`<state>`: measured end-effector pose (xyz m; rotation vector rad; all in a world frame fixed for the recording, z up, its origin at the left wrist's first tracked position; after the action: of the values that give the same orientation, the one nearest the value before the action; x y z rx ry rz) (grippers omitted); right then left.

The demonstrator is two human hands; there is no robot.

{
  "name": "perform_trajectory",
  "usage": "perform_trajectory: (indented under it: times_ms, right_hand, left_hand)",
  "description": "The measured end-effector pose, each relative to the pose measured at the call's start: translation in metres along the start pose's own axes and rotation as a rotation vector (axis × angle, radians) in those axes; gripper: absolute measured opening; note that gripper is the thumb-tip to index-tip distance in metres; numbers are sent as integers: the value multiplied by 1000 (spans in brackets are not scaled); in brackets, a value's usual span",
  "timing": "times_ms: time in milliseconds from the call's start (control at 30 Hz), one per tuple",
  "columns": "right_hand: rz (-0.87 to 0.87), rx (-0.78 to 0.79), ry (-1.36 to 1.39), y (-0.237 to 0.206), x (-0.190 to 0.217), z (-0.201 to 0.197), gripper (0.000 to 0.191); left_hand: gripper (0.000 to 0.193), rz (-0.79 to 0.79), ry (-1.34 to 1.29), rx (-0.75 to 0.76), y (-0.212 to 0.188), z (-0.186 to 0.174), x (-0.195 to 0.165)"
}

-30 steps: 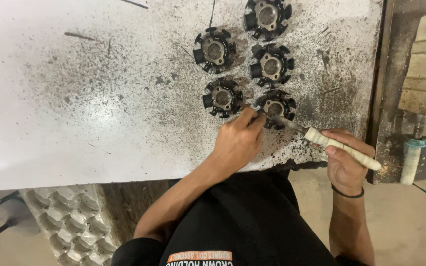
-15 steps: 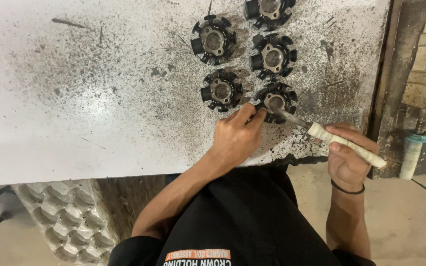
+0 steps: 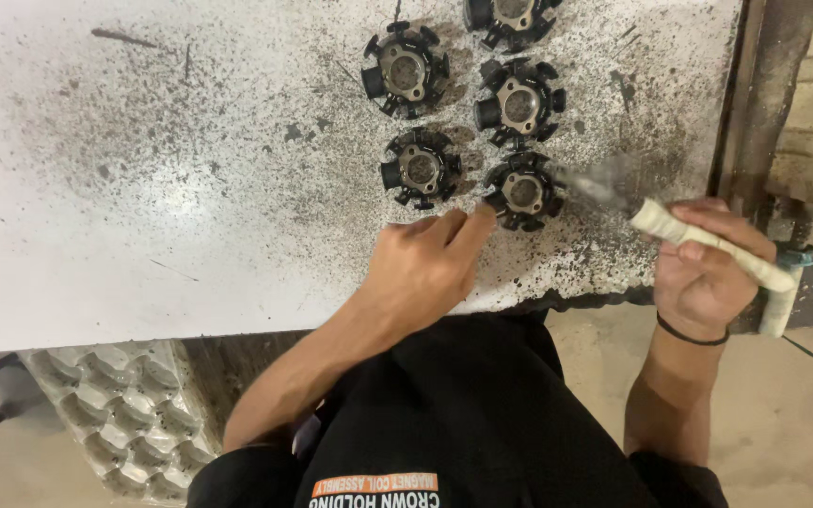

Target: The person solders copper wire leads onto black plastic rotor components at a workbench using a soldering iron, then arranges the finished parts into rows and trays. They move batches of components aside, place parts one at a time on the bench, and work along a row of assembled units.

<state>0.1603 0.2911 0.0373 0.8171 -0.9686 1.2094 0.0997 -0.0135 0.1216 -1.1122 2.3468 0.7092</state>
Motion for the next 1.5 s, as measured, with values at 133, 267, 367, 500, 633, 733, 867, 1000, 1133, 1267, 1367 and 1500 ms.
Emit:
perform_trajectory:
  times_ms: [133, 267, 367, 500, 633, 733, 867, 1000, 1133, 1267, 1367, 1500]
  right_hand:
    - [-98, -58, -18, 24, -22, 14, 29]
    - [-131, -22, -21, 39, -43, 29, 30]
    - [-106, 1, -14, 40, -49, 34, 29]
    - [-70, 0, -41, 36, -48, 34, 30]
    - [-47, -11, -28, 37, -50, 32, 28]
    - [-42, 8, -42, 39, -51, 32, 29]
    - [-42, 3, -45, 38, -52, 34, 28]
    - [-27, -28, -52, 29, -50, 38, 29]
    - [-44, -53, -102, 25, -47, 43, 30]
    - [-48, -91, -49, 27, -48, 41, 32]
    - [-45, -97, -17, 27, -49, 38, 33]
    - [-48, -72, -22, 26, -51, 39, 33]
  left_hand:
    - [29, 259, 83, -524, 18, -59, -12]
    - [40, 60, 193, -287, 60, -19, 26]
    - [45, -90, 204, -195, 63, 18, 51]
    - [42, -131, 114, -172, 40, 41, 62]
    - [30, -123, 51, -95, 47, 52, 78]
    - [25, -53, 76, -42, 61, 53, 81]
    - [16, -77, 21, 2, 65, 52, 75]
    - [16, -109, -58, -17, 63, 49, 72]
    - [17, -118, -54, 0, 66, 51, 75]
    - [15, -96, -50, -37, 66, 50, 74]
    - [16, -104, -13, -47, 64, 51, 72]
    - [16, -90, 2, -93, 62, 49, 70]
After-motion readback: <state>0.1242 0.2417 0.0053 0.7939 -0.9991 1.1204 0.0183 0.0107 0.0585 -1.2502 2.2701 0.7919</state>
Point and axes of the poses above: each hand's wrist, its own y-axis towards the middle knuckle, its own z-axis out of the palm, x = y × z, the point moved 6 cm from there along y, towards the middle knuckle, and after that the axes turned 3 degrees about z, right-handed, at the moved point
